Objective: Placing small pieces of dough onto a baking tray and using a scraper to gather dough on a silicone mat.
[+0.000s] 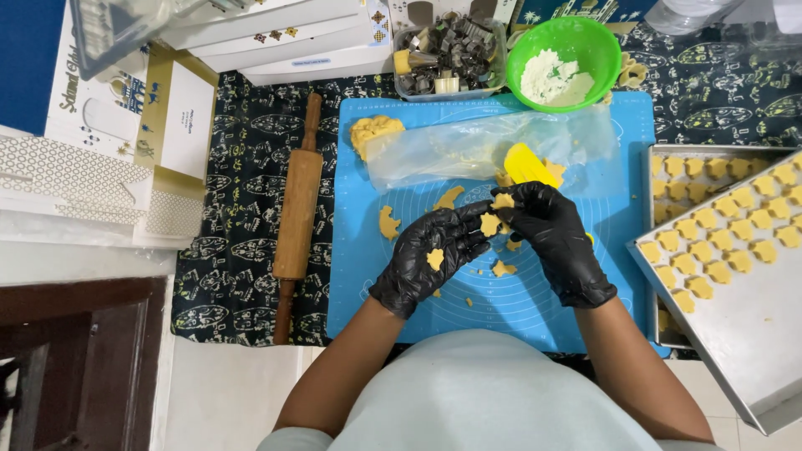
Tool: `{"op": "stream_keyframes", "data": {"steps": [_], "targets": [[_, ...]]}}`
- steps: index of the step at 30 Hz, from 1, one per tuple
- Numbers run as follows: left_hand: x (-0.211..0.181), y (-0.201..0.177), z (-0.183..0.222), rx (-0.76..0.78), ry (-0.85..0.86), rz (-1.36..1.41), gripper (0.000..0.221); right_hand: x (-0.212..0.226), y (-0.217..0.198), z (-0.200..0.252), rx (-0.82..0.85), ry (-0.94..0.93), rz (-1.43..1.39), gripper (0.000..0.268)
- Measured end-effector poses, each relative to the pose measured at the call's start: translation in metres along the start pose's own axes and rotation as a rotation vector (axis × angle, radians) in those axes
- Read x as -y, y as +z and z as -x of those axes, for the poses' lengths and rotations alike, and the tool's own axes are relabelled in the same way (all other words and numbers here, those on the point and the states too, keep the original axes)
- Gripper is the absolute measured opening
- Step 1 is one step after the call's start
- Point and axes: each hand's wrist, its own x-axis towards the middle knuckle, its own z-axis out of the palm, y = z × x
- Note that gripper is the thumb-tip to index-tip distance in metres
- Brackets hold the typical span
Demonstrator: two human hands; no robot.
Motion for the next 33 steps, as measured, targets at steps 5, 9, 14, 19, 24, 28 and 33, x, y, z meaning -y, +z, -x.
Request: {"op": "stream_keyframes", "data": {"steps": [5,9,14,19,24,28,33], "targets": [[0.009,0.039,0.004,-0.177,0.112,-0.253,0.048,-0.042,-0.018,-0.021,-0.091,-0.160,0.172,0.043],[0.006,0.073,0.009,-0.134,0.028,-0.468,0.046,0.018,-0.008,0.007,-0.144,-0.483,0.757,0.035],[0.025,0.067,0.013,0.188,0.234,-0.202,0.051,0.016,0.012,0.022,-0.031,-0.290,0.291,0.030],[0.014,0.060,0.009,0.286,0.312,-0.473,0.052,0.039,0.015,0.023,-0.041,-0.366,0.793,0.033],[0.019,0.047,0.008,0.191,0.283,-0.531,0.047,0.035,0.018,0.012,-0.081,-0.244,0.478,0.038],[0.022,-0.005,-0.006,0.447,0.164,0.110,0.064,0.026,0.019,0.006,-0.127,-0.098,0.124,0.046],[-0.004,-0.057,-0.015,0.450,0.214,-0.195,0.073,-0.002,-0.001,0.000,-0.071,-0.259,-0.108,0.031]]}}
